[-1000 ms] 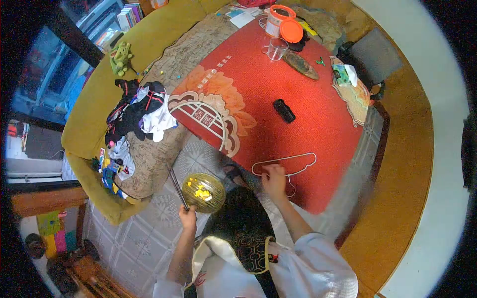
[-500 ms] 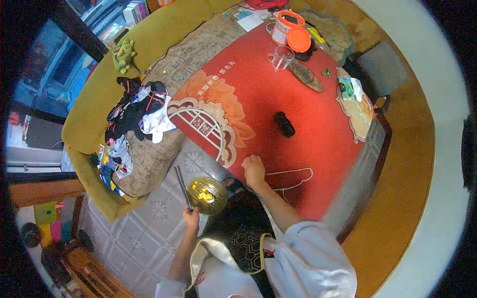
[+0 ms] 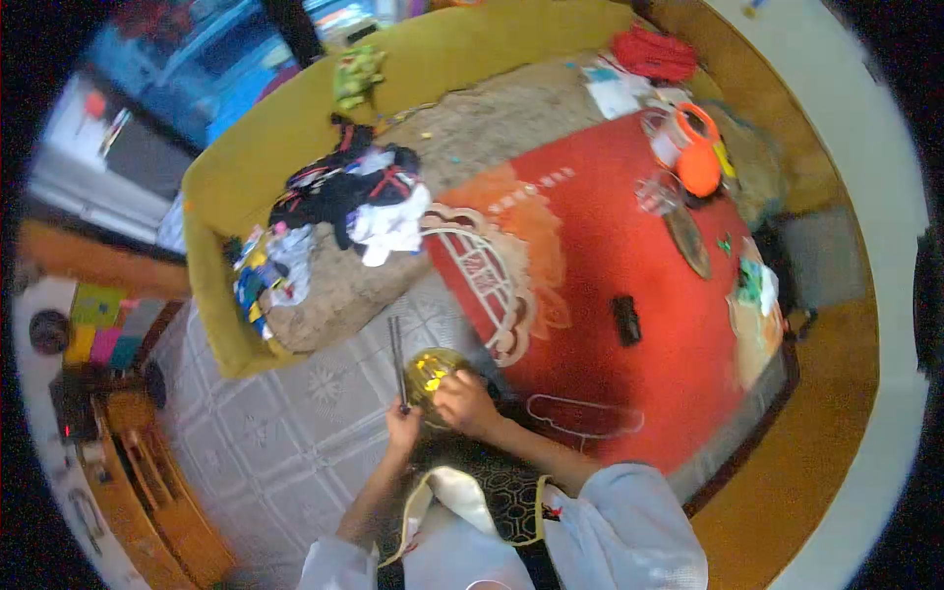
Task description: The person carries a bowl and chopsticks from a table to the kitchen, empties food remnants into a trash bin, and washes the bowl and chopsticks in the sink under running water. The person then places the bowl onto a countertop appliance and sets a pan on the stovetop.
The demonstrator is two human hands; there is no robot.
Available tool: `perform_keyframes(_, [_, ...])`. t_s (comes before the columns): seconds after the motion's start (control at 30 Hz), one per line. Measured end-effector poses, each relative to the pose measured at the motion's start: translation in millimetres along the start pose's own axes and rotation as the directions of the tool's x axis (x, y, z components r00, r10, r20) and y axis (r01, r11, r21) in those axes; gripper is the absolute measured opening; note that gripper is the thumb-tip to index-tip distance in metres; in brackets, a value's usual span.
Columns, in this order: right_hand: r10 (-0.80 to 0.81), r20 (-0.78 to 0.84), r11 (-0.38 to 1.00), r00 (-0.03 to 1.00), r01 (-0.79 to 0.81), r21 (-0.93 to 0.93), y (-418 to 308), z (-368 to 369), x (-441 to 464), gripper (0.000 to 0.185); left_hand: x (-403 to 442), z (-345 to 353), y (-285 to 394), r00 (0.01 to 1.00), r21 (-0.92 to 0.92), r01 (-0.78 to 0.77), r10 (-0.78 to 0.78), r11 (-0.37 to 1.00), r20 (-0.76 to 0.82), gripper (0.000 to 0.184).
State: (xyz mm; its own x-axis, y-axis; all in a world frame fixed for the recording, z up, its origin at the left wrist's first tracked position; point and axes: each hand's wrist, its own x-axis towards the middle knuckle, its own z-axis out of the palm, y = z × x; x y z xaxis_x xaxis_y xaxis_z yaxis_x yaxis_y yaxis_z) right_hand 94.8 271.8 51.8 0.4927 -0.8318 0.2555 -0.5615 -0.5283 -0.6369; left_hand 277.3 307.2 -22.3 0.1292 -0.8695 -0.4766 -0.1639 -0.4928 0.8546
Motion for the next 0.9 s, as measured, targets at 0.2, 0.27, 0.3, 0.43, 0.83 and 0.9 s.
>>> perform_keyframes(0.2, [0.07, -0.047, 0.993, 0.996, -0.065, 0.098, -13.7, 26.7, 59.4, 0.015, -6.4, -39.9, 17.4, 0.984, -0.119, 0.068, -0.086, 0.991, -0.158, 0.023])
perform_keyframes(0.27, [-0.002, -0.006, 0.996, 1.0, 0.003, 0.093, -26.3, 42.3, 85.5, 0.014, -6.4, -63.2, 18.1, 0.976, -0.087, 0.044, -0.062, 0.995, -0.208, 0.027])
perform_keyframes(0.3, [-0.042, 0.017, 0.995, 0.999, 0.041, 0.087, -33.9, 52.0, 98.5, 0.013, -10.3, -74.4, 25.9, 0.968, -0.157, 0.003, -0.042, 0.988, -0.246, 0.026])
perform_keyframes(0.43, [-0.152, 0.148, 0.984, 0.977, 0.136, 0.115, -73.9, 107.7, 151.6, 0.012, -0.1, -139.2, -6.0, 0.927, -0.316, -0.112, -0.015, 0.942, -0.374, 0.022])
perform_keyframes(0.83, [-0.148, 0.039, 0.951, 0.988, 0.132, 0.281, -274.2, 323.3, 336.3, 0.011, 21.6, -496.3, -43.5, 0.746, -0.297, -0.023, -0.181, 0.955, -0.64, 0.022])
perform_keyframes(0.9, [-0.149, 0.013, 0.942, 0.989, 0.138, 0.306, -300.4, 339.5, 376.7, 0.01, 29.8, -547.7, -62.6, 0.732, -0.317, -0.057, -0.176, 0.947, -0.659, 0.019])
